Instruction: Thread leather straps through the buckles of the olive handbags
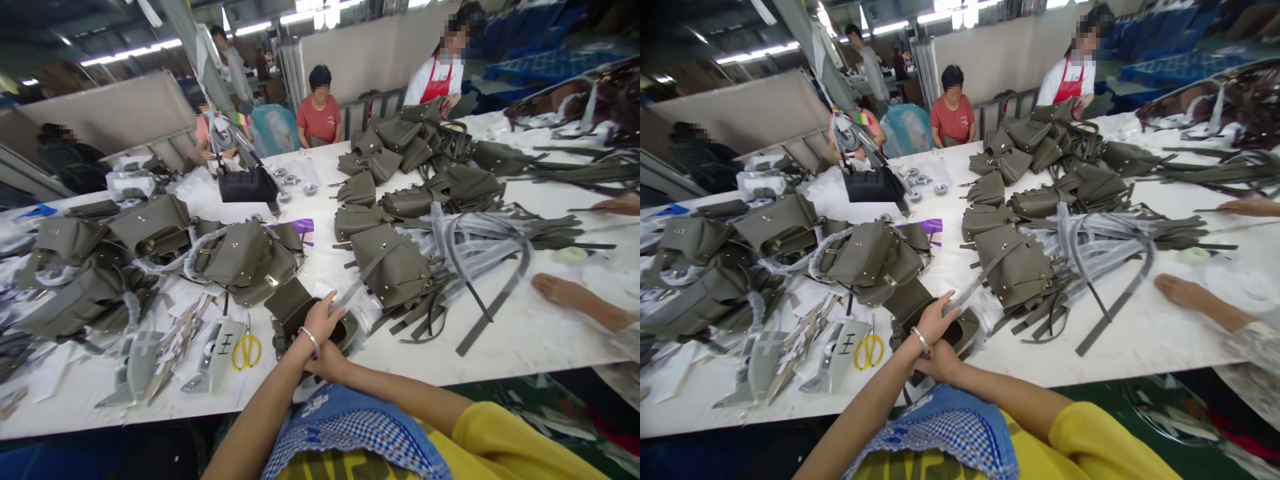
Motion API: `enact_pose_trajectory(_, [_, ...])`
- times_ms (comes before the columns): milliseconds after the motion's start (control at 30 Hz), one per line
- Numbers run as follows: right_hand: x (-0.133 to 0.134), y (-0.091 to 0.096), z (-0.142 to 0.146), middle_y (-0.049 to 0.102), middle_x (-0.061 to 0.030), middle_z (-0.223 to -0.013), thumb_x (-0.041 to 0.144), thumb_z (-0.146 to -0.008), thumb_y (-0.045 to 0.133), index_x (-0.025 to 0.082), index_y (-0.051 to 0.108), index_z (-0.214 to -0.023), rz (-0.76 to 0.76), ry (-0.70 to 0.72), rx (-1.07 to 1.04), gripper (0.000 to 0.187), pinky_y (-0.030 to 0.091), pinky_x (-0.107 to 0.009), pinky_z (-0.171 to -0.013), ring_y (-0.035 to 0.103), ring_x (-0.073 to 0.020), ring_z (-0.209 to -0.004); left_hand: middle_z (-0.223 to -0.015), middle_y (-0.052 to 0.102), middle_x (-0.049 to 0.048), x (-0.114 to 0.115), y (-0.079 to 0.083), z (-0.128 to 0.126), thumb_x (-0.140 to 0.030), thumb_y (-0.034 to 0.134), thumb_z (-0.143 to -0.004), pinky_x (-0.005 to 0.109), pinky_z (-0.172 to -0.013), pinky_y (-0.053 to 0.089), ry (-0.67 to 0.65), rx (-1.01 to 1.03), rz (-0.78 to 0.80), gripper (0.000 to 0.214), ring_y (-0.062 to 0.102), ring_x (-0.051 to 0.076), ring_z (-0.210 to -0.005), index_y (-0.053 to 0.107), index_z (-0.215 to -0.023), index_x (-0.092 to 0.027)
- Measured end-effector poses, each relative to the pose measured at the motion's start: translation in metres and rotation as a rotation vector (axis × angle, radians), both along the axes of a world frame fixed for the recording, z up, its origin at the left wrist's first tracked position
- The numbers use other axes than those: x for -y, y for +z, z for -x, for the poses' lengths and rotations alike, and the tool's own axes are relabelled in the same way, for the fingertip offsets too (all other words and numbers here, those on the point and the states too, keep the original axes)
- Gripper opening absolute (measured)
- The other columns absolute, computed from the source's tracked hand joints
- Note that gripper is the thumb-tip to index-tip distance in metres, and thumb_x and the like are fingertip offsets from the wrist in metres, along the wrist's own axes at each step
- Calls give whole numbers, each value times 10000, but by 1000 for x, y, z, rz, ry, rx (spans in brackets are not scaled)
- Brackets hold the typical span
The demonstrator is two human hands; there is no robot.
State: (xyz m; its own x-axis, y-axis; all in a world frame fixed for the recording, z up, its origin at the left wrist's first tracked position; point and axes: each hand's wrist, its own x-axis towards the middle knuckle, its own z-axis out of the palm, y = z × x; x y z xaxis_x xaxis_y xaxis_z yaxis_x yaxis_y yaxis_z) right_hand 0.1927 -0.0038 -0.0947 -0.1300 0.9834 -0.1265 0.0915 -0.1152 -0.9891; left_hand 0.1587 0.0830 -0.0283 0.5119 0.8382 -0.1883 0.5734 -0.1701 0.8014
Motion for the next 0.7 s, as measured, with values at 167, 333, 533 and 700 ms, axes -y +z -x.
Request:
enact_pose_trajectory(167, [4,9,-40,721,-49,-874,407,-686,734,178,699,-920,236,109,-444,329,537,-299,-720,671,-175,-758,-1103,703,73,-4,-5,46,-351,557,-822,380,-941,478,-26,132,85,316,640,255,-1024,690,-1071,-208])
enact_pose_trajectory(333, [-11,35,-86,679,-53,-1097,441,-811,621,267,607,-1134,346,-395,-822,367,432,-151,-442,600,-80,-626,-1090,710,52,9,2,110,-375,626,-772,416,-997,442,66,62,151,293,625,275,-1056,720,-1015,-241])
enact_pose_trajectory(533, [-40,35,-98,704,-55,-1018,400,-785,668,195,680,-946,308,-563,-794,261,363,-148,-371,464,-45,-497,-1105,705,43,24,0,157,-413,584,-804,412,-987,443,36,-92,190,303,621,269,-1066,713,-1033,-260])
enact_pose_trajectory(700, [-39,30,-88,718,-71,-996,420,-798,648,178,691,-912,343,-497,-806,271,462,-176,-475,520,-61,-528,-1102,704,35,20,8,138,-425,532,-831,345,-916,468,11,-86,187,330,632,241,-1009,692,-1061,-251])
